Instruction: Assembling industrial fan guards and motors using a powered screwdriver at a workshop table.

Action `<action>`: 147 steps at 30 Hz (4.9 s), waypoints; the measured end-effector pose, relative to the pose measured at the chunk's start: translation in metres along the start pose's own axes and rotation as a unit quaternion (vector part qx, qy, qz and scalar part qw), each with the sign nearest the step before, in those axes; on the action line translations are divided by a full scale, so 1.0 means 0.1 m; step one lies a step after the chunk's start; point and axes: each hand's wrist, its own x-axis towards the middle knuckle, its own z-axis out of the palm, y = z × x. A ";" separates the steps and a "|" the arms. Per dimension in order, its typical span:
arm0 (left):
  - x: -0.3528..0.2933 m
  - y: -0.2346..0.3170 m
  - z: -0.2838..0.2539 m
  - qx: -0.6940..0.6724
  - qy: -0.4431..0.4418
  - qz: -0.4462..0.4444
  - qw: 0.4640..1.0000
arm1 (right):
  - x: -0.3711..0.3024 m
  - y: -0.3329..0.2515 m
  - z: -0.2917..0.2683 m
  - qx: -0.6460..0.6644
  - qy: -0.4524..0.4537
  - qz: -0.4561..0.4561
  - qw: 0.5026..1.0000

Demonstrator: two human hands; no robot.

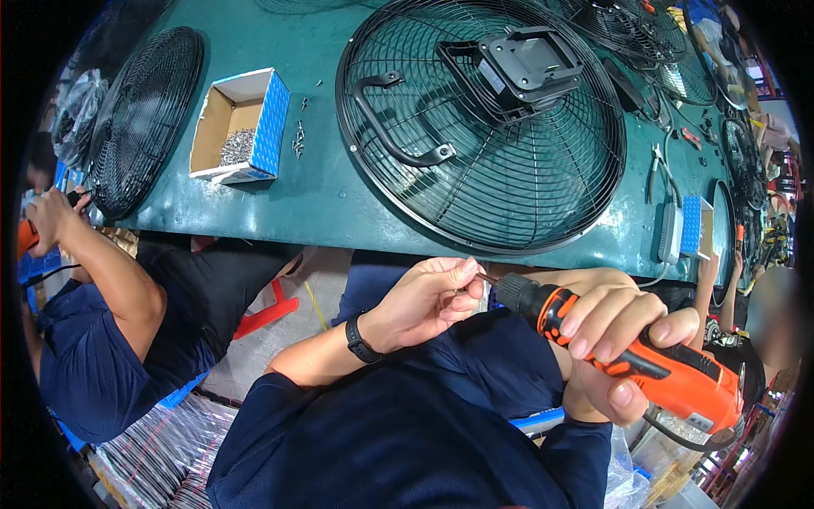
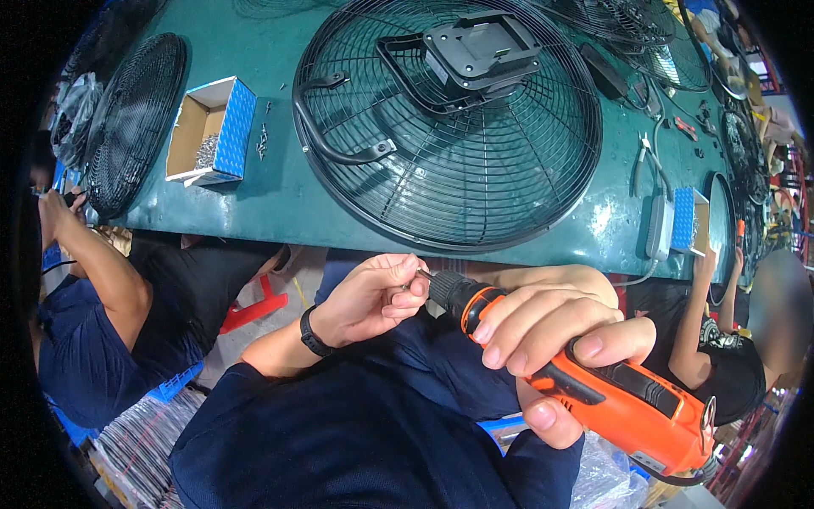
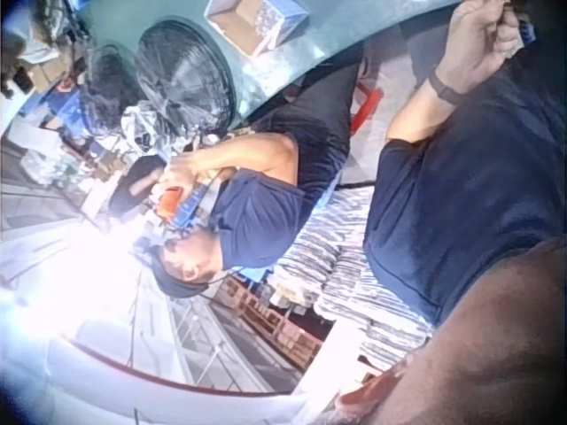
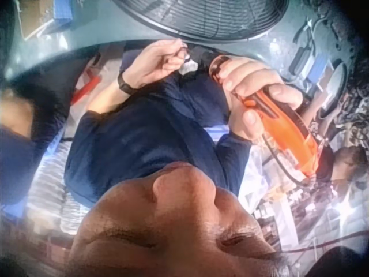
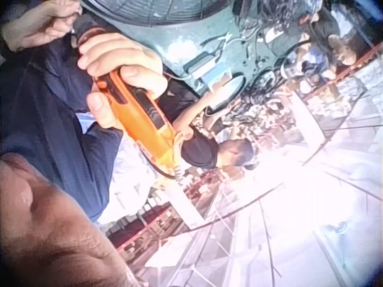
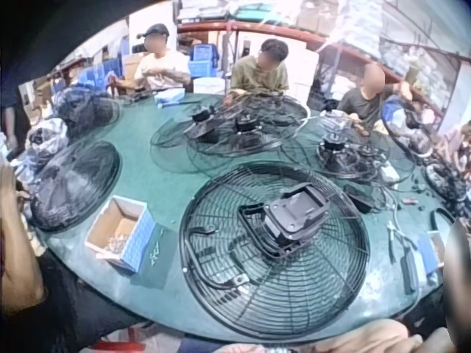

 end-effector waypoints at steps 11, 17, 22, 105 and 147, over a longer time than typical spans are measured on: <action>0.07 -0.06 -0.05 -0.055 0.021 0.039 0.998 | -0.04 0.12 0.12 -0.052 -0.010 -0.016 0.998; 0.12 -0.10 -0.10 -0.080 0.035 0.031 0.996 | 0.00 0.18 0.12 -0.083 -0.035 0.024 0.996; 0.13 -0.09 -0.09 -0.073 0.045 0.034 0.996 | 0.07 0.17 0.12 -0.088 -0.031 0.085 0.992; -0.01 -0.24 -0.02 0.347 0.136 0.166 0.913 | -0.17 -0.31 -0.29 -0.096 0.223 0.012 0.970; -0.06 -0.24 0.05 0.026 0.048 0.022 0.998 | -0.17 -0.06 -0.14 0.057 -0.057 0.036 0.996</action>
